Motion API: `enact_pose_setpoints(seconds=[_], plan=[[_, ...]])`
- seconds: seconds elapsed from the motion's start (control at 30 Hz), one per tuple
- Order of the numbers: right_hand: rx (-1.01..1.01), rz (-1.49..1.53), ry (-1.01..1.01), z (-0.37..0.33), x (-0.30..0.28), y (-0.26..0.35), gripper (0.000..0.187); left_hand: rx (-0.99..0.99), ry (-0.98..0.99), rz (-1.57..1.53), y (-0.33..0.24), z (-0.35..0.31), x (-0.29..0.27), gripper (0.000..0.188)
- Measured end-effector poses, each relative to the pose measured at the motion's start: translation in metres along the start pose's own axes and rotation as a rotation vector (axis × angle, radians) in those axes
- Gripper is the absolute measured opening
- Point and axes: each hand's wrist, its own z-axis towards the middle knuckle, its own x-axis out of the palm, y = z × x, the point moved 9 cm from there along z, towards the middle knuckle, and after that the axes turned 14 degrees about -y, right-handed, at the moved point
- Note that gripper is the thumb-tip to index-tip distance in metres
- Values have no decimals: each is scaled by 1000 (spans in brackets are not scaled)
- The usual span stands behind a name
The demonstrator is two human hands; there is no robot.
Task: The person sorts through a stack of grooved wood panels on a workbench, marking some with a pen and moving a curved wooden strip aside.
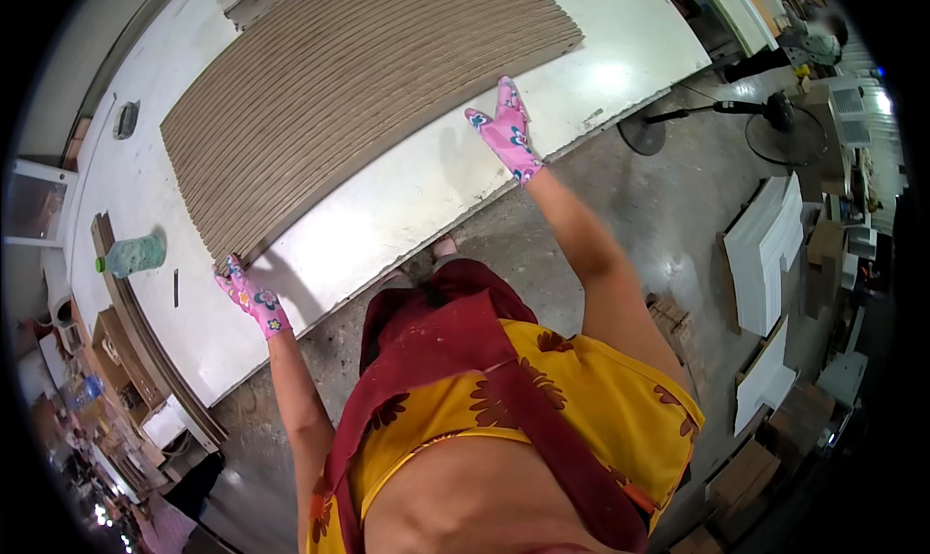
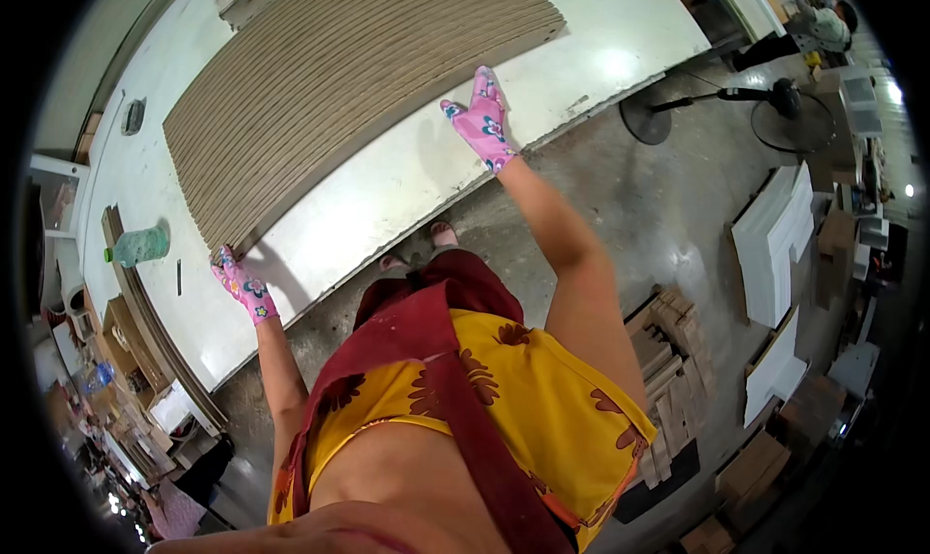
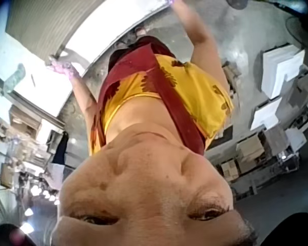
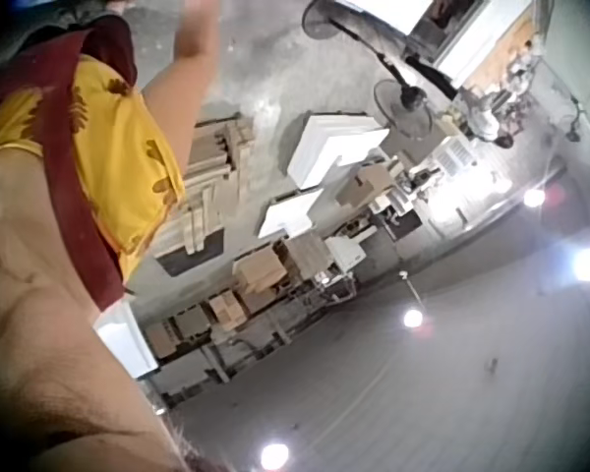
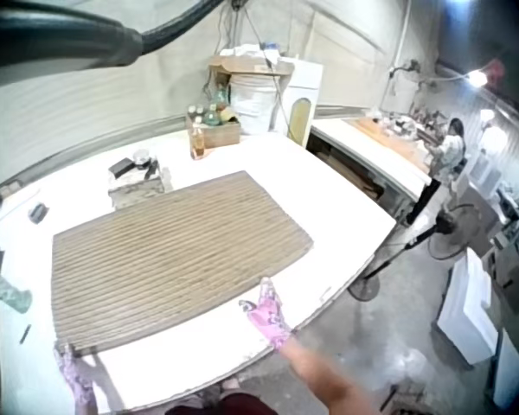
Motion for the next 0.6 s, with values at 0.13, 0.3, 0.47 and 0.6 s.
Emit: enact_pose_setpoints(seconds=[0.13,0.3,0.47,0.6], plan=[[-201,-63,-83,13,-7,6,78,388,120,354,36,14,-14,45],[204,423,-46,10,-14,-14,63,433,40,503,-14,14,14,58],[557,901,125,30,-9,-78,50,122,148,102,0,16,14,56],[675,1027,160,26,-13,-67,54,47,190,154,-4,10,14,54]])
